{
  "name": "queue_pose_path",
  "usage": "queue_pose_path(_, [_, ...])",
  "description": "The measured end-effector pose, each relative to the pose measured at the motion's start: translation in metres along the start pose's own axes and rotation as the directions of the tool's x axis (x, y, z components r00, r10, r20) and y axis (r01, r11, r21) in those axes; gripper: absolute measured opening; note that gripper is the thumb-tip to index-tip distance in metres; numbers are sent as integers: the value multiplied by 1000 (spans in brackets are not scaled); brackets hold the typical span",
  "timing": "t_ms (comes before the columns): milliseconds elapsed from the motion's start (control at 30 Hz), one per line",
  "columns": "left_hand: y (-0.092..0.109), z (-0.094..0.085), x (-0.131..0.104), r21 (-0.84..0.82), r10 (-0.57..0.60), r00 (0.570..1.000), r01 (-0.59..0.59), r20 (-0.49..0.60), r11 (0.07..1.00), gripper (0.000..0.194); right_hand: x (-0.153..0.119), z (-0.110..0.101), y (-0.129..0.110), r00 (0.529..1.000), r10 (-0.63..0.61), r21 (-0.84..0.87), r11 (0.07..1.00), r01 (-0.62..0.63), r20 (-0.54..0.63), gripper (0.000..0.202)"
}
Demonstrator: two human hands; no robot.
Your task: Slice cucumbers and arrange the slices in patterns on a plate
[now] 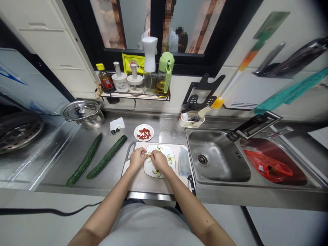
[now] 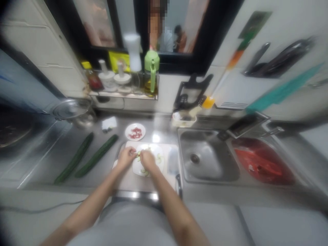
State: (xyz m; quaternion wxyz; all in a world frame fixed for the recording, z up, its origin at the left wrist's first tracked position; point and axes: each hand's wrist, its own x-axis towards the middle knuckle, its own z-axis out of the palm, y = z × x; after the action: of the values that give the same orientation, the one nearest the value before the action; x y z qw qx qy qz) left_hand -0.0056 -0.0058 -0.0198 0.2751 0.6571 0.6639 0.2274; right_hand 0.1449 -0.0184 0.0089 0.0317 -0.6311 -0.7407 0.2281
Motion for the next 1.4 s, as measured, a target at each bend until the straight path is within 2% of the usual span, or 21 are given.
queue_pose_path(400, [7, 4, -3, 86, -29, 999, 28, 20, 996, 14, 3, 5, 1, 1000, 9, -24, 1000, -9, 2, 25])
queue_pose_path(1033, [4, 4, -2, 86, -41, 999, 38, 34, 996, 17, 0, 3, 5, 998, 50, 18, 999, -49, -46, 19])
queue_pose_path(1400, [6, 3, -2, 106, -38, 999, 35, 33, 994, 17, 5, 6, 0, 997, 74, 20, 997, -74, -11, 20])
